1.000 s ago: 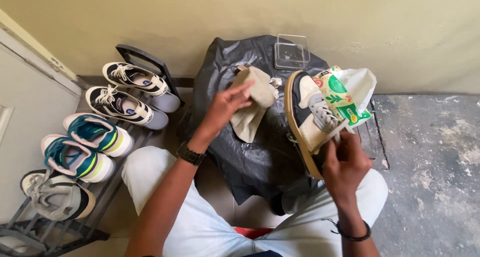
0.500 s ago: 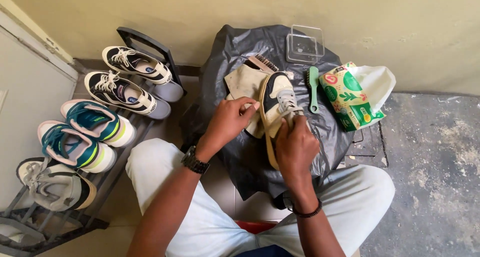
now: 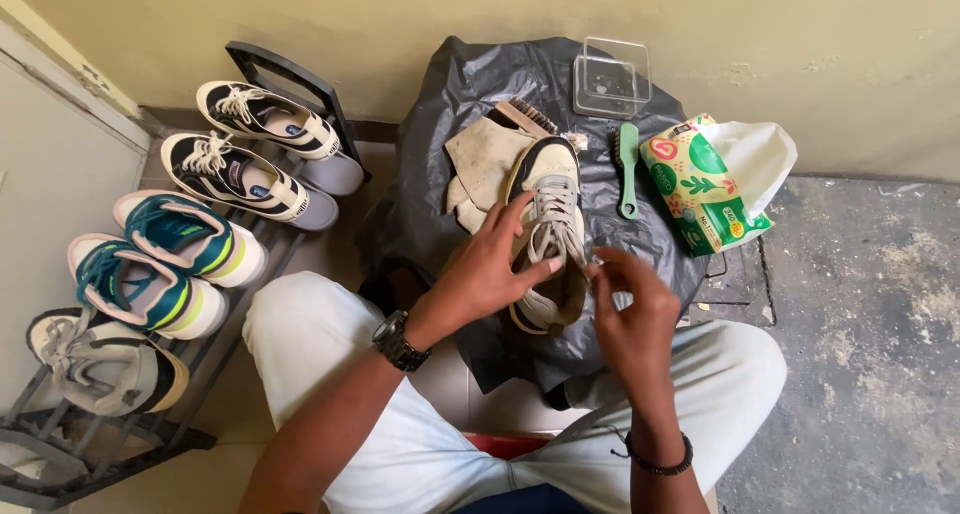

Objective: The person scrubs the sole of a sneaker with a small brush, wipes the shoe with a cloth, and then uses a green brush to clean the upper part of the sneaker. The person continues to wipe and brush the shoe throughout the clip.

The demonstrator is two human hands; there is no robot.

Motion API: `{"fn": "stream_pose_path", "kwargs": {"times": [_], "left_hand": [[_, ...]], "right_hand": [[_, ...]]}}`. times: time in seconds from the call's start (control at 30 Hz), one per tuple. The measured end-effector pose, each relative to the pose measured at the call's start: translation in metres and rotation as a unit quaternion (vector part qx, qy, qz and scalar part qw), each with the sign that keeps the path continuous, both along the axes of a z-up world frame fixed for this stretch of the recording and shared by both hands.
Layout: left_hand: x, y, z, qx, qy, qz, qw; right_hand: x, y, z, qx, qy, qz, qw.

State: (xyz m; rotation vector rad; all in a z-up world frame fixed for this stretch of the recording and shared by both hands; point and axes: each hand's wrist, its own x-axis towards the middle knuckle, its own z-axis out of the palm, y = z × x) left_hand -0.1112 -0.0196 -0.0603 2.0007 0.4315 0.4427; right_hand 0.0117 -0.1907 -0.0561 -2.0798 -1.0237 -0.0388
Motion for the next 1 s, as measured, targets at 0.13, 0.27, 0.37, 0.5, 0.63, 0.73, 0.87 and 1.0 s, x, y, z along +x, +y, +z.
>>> {"fn": "stream_pose_path", "kwargs": {"times": [0.13,0.27,0.37,0.5,0.63,0.73,0.87,1.0], "left_hand": [[0.000,-0.012,0.014,0.029,0.024,-0.005,0.999],[0.003,-0.009,0.001,0.040,0.019,-0.004,0.999],[0.002,-0.006,0.000,0.040,0.007,-0.011,0.999],[0.005,0.004,-0.014,0.027,-0.009,-0.038,0.999],[0.001,0.011,-0.016,0.006,-0.026,-0.062,0.998],[0.000,0.017,-0.022,-0.057,-0.042,-0.075,0.995],[0.001,0.023,-0.027,-0.141,-0.056,-0.059,0.987],[0.007,0.027,-0.020,-0.331,-0.136,-0.007,0.934]], "right_hand": [[0.016,0.000,-0.010,-0.027,0.020,0.006,0.999],[0.014,0.006,-0.022,-0.052,0.067,0.024,0.996],[0.027,0.005,-0.037,-0.024,0.094,0.013,0.995],[0.028,0.003,-0.025,0.040,0.230,0.010,0.972],[0.025,0.000,-0.026,0.050,0.223,0.024,0.973],[0.022,-0.003,-0.025,0.061,0.166,0.030,0.984],[0.023,-0.004,-0.013,0.096,0.217,0.027,0.971],[0.039,0.010,0.011,0.153,0.318,0.051,0.934]]}}
